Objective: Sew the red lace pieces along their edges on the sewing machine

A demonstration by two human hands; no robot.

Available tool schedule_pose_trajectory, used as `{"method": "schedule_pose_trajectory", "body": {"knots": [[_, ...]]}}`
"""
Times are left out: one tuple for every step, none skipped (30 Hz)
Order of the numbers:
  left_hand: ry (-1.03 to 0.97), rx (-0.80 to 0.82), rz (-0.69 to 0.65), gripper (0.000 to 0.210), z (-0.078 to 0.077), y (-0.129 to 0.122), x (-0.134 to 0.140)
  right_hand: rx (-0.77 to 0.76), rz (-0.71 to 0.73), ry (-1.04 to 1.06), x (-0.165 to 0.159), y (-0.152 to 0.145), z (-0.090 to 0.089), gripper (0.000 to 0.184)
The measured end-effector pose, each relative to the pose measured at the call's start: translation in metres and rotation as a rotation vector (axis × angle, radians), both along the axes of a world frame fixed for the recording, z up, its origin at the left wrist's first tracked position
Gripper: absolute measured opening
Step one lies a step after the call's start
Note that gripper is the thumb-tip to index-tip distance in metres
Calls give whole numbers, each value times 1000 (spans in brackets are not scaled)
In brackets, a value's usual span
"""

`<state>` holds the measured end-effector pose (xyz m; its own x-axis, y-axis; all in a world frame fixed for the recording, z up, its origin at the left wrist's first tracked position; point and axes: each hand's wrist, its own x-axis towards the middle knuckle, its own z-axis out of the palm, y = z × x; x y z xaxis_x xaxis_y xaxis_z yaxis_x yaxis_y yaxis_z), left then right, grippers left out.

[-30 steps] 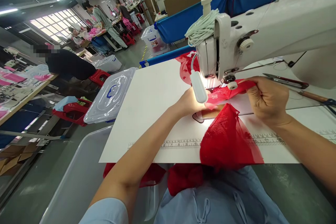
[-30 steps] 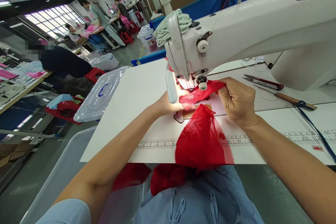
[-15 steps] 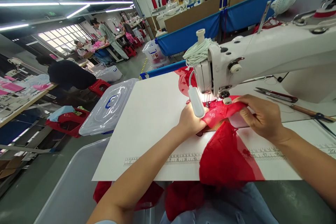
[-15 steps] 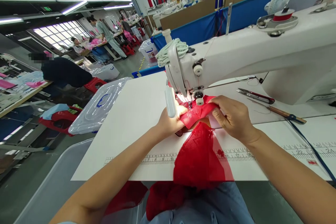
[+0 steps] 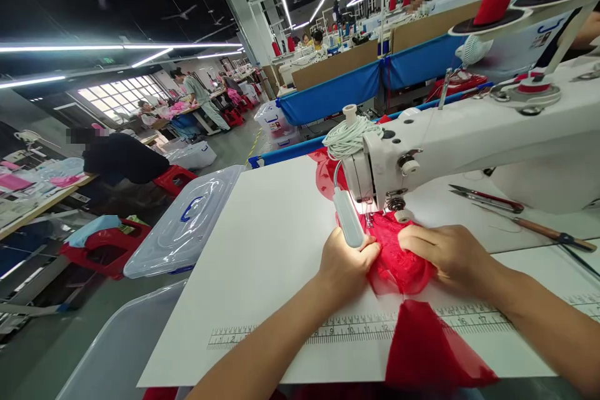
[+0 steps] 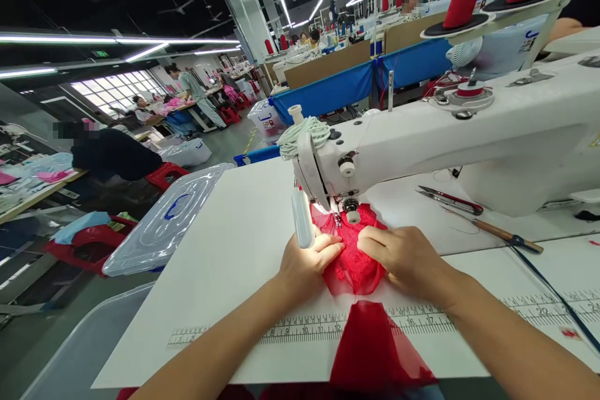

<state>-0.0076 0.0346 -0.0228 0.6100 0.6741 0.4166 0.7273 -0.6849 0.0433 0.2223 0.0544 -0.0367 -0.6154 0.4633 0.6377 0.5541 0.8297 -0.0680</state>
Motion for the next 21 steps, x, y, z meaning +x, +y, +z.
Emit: {"method": "schedule_pose_trajectory", "body": {"knots": [[13,20,-4,30,1,-2,0,5,7,-6,-1,0,0,30],[27,41,-6,32,2,-3,0,12,11,-9,-2,0,0,29],[39,61,-9,34,4,-6,0,18,13,-10,-3,0,0,29],[50,79,-17,34,6,-8,0,22,15,-10,-3,0,0,29],[61,98,-28,32,9,-11,-1,23,15,-8,-4,1,-1,29],[73,114,-34,33,11,-14,-1,19,14,-8,-4,1,-1,29],[86,125,-35,38,13,-17,-2,14,13,-8,-4,2,-2,29],[101,128,-27,47,16,-19,-2,7,12,-9,-4,2,-3,29],[116,125,-15,58,17,-22,-3,-1,15,-14,-4,2,-4,29],[131,112,-1,68,19,-23,-3,-6,17,-15,-4,2,-5,29],[142,94,11,75,19,-25,-4,-10,18,-15,-4,2,-6,29],[147,78,17,80,20,-25,-4,-13,17,-13,-3,2,-6,30],[150,67,17,83,19,-26,-4,-15,16,-11,-3,2,-7,31],[149,61,17,86,19,-26,-5,-18,13,-11,-3,2,-7,32],[146,61,15,87,18,-25,-5,-21,9,-12,-3,2,-7,32],[142,67,15,88,17,-25,-5,-26,5,-15,-3,2,-8,32],[136,79,16,89,16,-25,-5,-30,4,-17,-3,3,-8,31],[132,91,17,90,15,-25,-5,-30,2,-14,-3,3,-8,30],[127,104,19,90,14,-25,-5,-29,0,-11,-3,3,-9,29],[124,113,21,90,14,-25,-4,-25,-3,-6,-2,3,-9,28],[125,119,25,90,14,-25,-4,-21,-6,-1,-2,3,-9,27]]}}
